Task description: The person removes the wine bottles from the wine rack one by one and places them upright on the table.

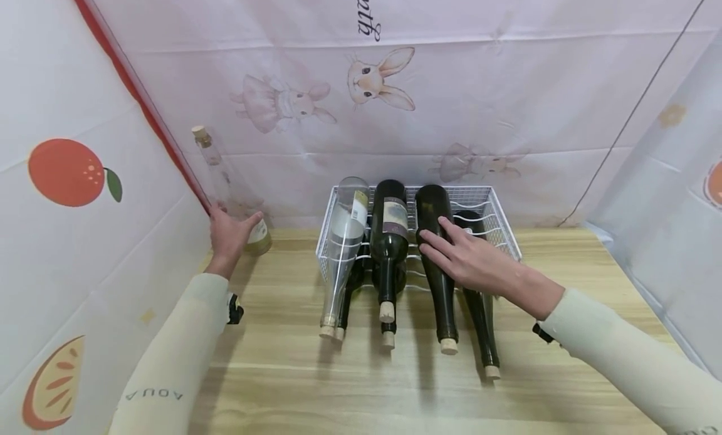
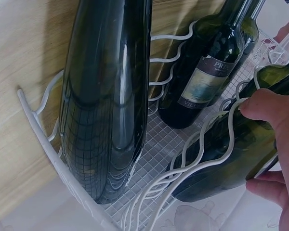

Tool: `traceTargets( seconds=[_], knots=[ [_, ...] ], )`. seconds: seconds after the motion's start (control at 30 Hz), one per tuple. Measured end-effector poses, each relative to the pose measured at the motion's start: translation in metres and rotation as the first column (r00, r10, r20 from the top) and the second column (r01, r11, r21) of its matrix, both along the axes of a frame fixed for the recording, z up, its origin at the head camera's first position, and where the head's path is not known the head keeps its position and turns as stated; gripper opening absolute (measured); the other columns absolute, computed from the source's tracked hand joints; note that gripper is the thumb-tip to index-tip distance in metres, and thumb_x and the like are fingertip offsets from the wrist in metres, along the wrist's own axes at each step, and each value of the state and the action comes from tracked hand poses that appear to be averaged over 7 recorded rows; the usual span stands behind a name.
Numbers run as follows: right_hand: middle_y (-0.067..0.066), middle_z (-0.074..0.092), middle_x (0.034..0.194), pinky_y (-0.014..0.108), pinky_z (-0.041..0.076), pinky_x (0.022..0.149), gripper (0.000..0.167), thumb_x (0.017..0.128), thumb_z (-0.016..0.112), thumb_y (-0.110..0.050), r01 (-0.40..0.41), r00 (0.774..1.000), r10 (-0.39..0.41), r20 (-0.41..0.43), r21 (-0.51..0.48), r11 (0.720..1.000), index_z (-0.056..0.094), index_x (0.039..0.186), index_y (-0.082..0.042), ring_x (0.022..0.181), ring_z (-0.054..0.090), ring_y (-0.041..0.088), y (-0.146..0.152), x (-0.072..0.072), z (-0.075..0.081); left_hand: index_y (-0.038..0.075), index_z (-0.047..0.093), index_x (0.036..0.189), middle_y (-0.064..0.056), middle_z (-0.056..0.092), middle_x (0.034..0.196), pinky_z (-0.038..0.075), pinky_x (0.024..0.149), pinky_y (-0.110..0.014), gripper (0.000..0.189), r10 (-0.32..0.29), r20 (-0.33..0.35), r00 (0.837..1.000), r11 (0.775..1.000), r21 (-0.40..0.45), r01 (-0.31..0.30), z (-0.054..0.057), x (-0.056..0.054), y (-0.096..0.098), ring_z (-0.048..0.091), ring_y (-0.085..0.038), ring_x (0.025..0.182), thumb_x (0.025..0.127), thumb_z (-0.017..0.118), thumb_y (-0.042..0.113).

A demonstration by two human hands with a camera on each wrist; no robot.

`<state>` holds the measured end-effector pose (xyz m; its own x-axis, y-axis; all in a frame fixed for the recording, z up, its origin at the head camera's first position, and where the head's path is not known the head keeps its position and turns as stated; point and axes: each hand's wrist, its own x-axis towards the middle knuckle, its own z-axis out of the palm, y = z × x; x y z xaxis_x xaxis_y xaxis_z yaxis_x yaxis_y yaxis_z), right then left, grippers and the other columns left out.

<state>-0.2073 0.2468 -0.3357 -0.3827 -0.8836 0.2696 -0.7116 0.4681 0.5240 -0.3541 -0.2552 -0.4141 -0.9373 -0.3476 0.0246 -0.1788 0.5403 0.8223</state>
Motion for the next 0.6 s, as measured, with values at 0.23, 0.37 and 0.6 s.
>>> traceTargets(
  seconds=[0.23,0.37,0.6],
  knots=[
    [0.023,0.063,0.140,0.042,0.065,0.063,0.047,0.093,0.050,0.011,0.000,1.000,0.000,0.010,-0.012,1.000,0.061,0.137,0.000,0.121,0.064,0.052,0.000,-0.001,0.000,0.015,0.004,0.166,-0.016,0.018,0.173,0.028,0.128,-0.055,0.119,-0.014,-0.006,1.000,1.000,0.027,0.014,0.010,0.002,0.001,0.027,-0.038,0.157,0.084,0.080,0.056],
    [0.023,0.063,0.140,0.042,0.065,0.066,0.047,0.094,0.048,0.011,-0.002,1.000,0.002,0.006,-0.002,1.000,0.061,0.138,0.000,0.122,0.063,0.052,0.001,-0.002,0.002,0.014,0.005,0.165,-0.019,0.019,0.171,0.029,0.128,-0.058,0.121,-0.006,-0.025,1.000,1.000,0.030,0.007,0.016,0.003,0.002,0.027,-0.040,0.156,0.082,0.081,0.057],
    [0.024,0.063,0.140,0.041,0.065,0.066,0.049,0.096,0.039,0.015,-0.016,1.000,0.016,0.007,0.010,1.000,0.062,0.137,0.001,0.122,0.063,0.052,0.002,-0.003,0.004,0.016,-0.003,0.167,-0.020,0.012,0.173,0.026,0.128,-0.060,0.127,0.010,-0.052,0.999,0.999,0.032,-0.008,0.018,0.008,-0.001,0.024,-0.041,0.157,0.082,0.079,0.062]
  ],
)
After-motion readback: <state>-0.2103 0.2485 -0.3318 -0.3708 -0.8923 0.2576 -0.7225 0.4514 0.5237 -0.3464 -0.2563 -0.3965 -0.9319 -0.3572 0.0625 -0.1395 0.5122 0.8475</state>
